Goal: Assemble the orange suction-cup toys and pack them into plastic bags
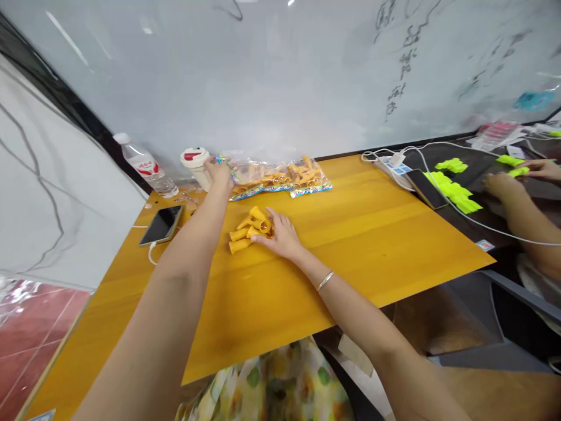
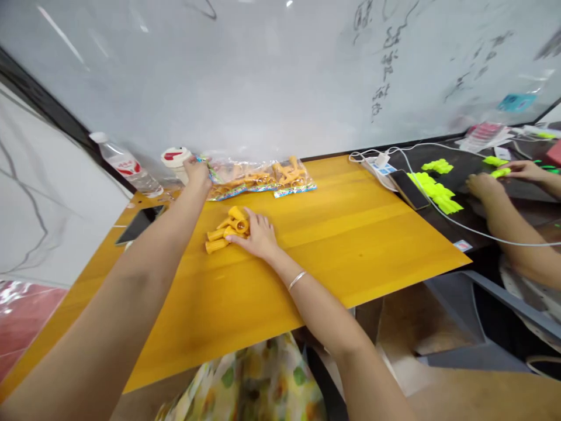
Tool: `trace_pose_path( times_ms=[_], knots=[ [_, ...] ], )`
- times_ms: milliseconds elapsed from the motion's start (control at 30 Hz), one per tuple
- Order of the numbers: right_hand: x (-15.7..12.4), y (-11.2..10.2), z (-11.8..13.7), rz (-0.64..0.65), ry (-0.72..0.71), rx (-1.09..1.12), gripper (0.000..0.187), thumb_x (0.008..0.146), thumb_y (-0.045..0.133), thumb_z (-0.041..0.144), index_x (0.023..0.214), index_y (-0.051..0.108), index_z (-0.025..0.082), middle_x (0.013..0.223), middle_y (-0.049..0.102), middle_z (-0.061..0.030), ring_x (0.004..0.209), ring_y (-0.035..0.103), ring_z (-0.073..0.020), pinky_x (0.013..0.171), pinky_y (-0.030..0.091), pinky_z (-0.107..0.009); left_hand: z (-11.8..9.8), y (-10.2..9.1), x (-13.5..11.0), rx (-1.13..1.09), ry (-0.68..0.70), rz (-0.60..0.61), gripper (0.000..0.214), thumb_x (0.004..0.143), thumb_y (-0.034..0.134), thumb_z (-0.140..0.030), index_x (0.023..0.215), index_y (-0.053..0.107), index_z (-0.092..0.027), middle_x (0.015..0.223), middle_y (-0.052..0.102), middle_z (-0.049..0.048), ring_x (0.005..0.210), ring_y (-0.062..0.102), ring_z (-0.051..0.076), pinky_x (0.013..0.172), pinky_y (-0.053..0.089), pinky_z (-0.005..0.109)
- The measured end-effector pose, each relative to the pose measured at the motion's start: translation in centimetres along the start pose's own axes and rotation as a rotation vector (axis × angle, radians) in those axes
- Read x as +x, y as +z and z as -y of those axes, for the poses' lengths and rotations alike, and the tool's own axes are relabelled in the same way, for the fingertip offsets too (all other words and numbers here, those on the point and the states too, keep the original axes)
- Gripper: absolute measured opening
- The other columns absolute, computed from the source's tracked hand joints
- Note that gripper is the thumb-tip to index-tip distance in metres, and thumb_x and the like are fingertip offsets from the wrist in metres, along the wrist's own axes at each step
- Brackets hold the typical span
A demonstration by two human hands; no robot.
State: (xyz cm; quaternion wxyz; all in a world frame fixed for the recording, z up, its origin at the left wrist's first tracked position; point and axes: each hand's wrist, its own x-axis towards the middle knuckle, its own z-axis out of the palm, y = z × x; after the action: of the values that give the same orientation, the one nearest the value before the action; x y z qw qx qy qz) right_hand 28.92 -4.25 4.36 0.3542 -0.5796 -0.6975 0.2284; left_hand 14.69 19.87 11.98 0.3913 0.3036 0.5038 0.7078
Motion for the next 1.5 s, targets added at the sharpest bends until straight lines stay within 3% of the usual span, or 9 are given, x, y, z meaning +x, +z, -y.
trace_pose_path(
  times_ms=[200, 400, 533, 667, 867, 1100, 1267, 1367, 1500],
  knots=[
    [0.3, 0.2, -0.5, -0.005, -0.008, 0.006, 0.095, 0.082, 0.066, 0.071, 0.157, 0.034, 0.022, 0.144, 0.056, -0.018, 0.135, 0.05, -0.0355, 0.114, 0.038, -0.053, -0.1, -1.6, 1.6, 0.325, 0.237, 0.117, 0.06, 0.067, 0.062, 0.009, 0.12, 0.047, -0.014, 0.138, 0.053, 0.0159, 0.14, 0.045, 0.023, 0.124, 0.03, 0.042],
    [0.9, 0.2, -1.1, 0.025, -0.068, 0.023, 0.078, 0.089, 0.063, 0.061, 0.151, 0.043, 0.02, 0.147, 0.057, -0.0163, 0.135, 0.053, -0.0332, 0.115, 0.038, -0.053, 0.7, -11.0, -4.7, 0.443, 0.444, 0.352, 0.051, 0.075, 0.068, -0.004, 0.123, 0.055, -0.018, 0.145, 0.052, 0.0152, 0.137, 0.049, 0.024, 0.119, 0.035, 0.039],
    [0.9, 0.7, -1.1, 0.092, -0.158, 0.134, 0.066, 0.093, 0.059, 0.055, 0.146, 0.049, 0.016, 0.147, 0.058, -0.0144, 0.135, 0.055, -0.0276, 0.116, 0.039, -0.047, 2.4, -17.7, -10.2, 0.478, 0.279, 0.448, 0.038, 0.084, 0.071, -0.028, 0.12, 0.061, -0.021, 0.139, 0.06, 0.0153, 0.119, 0.063, 0.024, 0.106, 0.047, 0.042],
    [1.0, 1.3, -1.2, 0.227, -0.153, 0.35, 0.055, 0.096, 0.054, 0.049, 0.142, 0.054, 0.018, 0.134, 0.068, -0.0099, 0.12, 0.065, -0.0211, 0.107, 0.049, -0.039, 3.6, -21.2, -12.9, 0.435, 0.163, 0.576, 0.049, 0.087, 0.064, -0.058, 0.116, 0.066, -0.019, 0.127, 0.069, 0.015, 0.122, 0.064, 0.026, 0.113, 0.042, 0.044],
    [1.6, 1.2, -2.9, 0.104, -0.098, 0.43, 0.052, 0.092, 0.058, 0.056, 0.128, 0.063, 0.018, 0.104, 0.076, -0.0075, 0.096, 0.07, -0.0202, 0.091, 0.056, -0.036, 2.1, -22.1, -14.1, 0.519, 0.15, 0.769, 0.074, 0.089, 0.044, -0.077, 0.121, 0.066, -0.014, 0.117, 0.074, 0.016, 0.115, 0.067, 0.027, 0.111, 0.045, 0.045],
    [1.3, 1.1, -2.8, 0.211, -0.139, 0.33, 0.041, 0.086, 0.069, 0.038, 0.121, 0.068, 0.017, 0.096, 0.076, -0.0056, 0.082, 0.07, -0.0186, 0.082, 0.058, -0.034, 0.6, -22.4, -14.6, 0.709, 0.225, 0.984, 0.062, 0.078, 0.066, -0.07, 0.111, 0.072, -0.017, 0.125, 0.073, 0.0131, 0.118, 0.066, 0.031, 0.111, 0.045, 0.045],
    [1.7, 1.0, -3.0, 0.078, -0.083, 0.236, 0.037, 0.089, 0.062, 0.029, 0.124, 0.068, 0.015, 0.094, 0.075, -0.0053, 0.08, 0.069, -0.0174, 0.081, 0.058, -0.033, 0.0, -22.7, -14.6, 0.74, 0.251, 1.041, 0.06, 0.08, 0.063, -0.07, 0.107, 0.073, -0.017, 0.113, 0.076, 0.0098, 0.105, 0.069, 0.027, 0.097, 0.051, 0.038],
    [2.0, 0.7, -3.5, -0.016, -0.019, 0.134, 0.035, 0.09, 0.06, 0.027, 0.123, 0.067, 0.016, 0.092, 0.075, -0.004, 0.079, 0.069, -0.0172, 0.081, 0.058, -0.034, -0.3, -22.9, -14.5, 0.766, 0.221, 1.026, 0.061, 0.086, 0.052, -0.073, 0.095, 0.074, -0.017, 0.095, 0.076, 0.0072, 0.088, 0.068, 0.023, 0.082, 0.053, 0.033],
    [2.2, 0.3, -3.8, -0.029, 0.006, -0.037, 0.031, 0.091, 0.062, 0.024, 0.121, 0.069, 0.02, 0.096, 0.077, -0.0046, 0.083, 0.071, -0.019, 0.085, 0.057, -0.035, 0.2, -23.0, -13.7, 0.781, 0.267, 0.785, 0.051, 0.094, 0.046, -0.061, 0.088, 0.071, -0.017, 0.081, 0.071, 0.0055, 0.073, 0.063, 0.018, 0.074, 0.051, 0.031]
  ],
)
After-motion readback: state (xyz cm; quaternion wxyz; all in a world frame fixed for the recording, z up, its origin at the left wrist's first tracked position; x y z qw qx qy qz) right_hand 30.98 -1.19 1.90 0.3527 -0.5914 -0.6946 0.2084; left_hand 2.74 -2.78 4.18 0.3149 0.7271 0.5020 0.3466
